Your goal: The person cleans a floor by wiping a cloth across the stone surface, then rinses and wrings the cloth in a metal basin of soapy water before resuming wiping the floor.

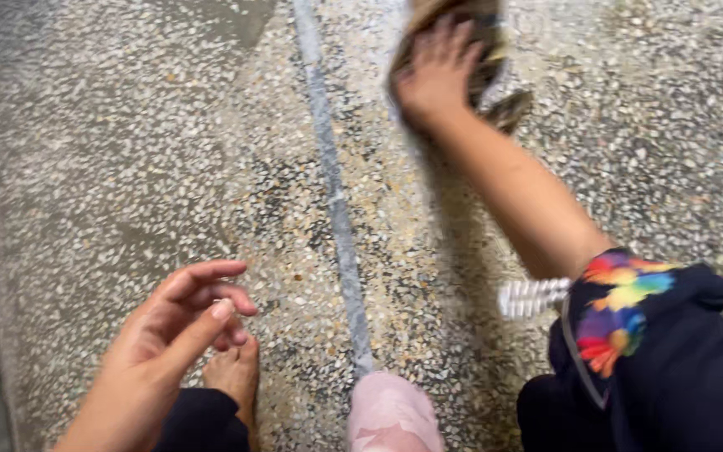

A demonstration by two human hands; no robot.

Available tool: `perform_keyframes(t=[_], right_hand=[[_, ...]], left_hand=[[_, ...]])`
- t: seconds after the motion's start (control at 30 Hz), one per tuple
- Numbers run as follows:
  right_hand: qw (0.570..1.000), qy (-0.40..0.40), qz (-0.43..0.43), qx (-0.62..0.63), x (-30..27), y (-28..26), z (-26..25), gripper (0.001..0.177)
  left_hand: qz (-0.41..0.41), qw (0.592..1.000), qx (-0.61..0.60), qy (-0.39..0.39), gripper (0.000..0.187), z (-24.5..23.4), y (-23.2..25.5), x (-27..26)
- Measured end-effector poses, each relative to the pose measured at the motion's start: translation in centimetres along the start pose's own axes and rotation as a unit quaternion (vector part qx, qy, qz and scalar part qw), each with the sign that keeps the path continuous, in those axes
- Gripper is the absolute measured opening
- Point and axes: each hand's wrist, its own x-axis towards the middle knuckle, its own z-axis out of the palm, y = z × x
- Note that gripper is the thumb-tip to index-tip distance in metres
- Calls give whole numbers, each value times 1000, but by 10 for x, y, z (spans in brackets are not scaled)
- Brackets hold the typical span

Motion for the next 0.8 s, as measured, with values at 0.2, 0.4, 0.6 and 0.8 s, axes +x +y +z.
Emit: perform_keyframes(t=[0.2,0.4,0.6,0.8], right_hand=[[947,-87,-309,-13,-123,-173,1,80],[865,-111,-488,27,-170,-125,-20,79],[992,-126,-24,-4,-125,48,-71,75],[968,71,239,-34,-199,271,-102,74]], left_hand=[[27,994,-101,-26,39,28,2,5],[58,985,-71,-146,35,65,3,44],[64,966,-95,-234,33,71,5,69],[16,969,-87,-229,34,35,-3,98]])
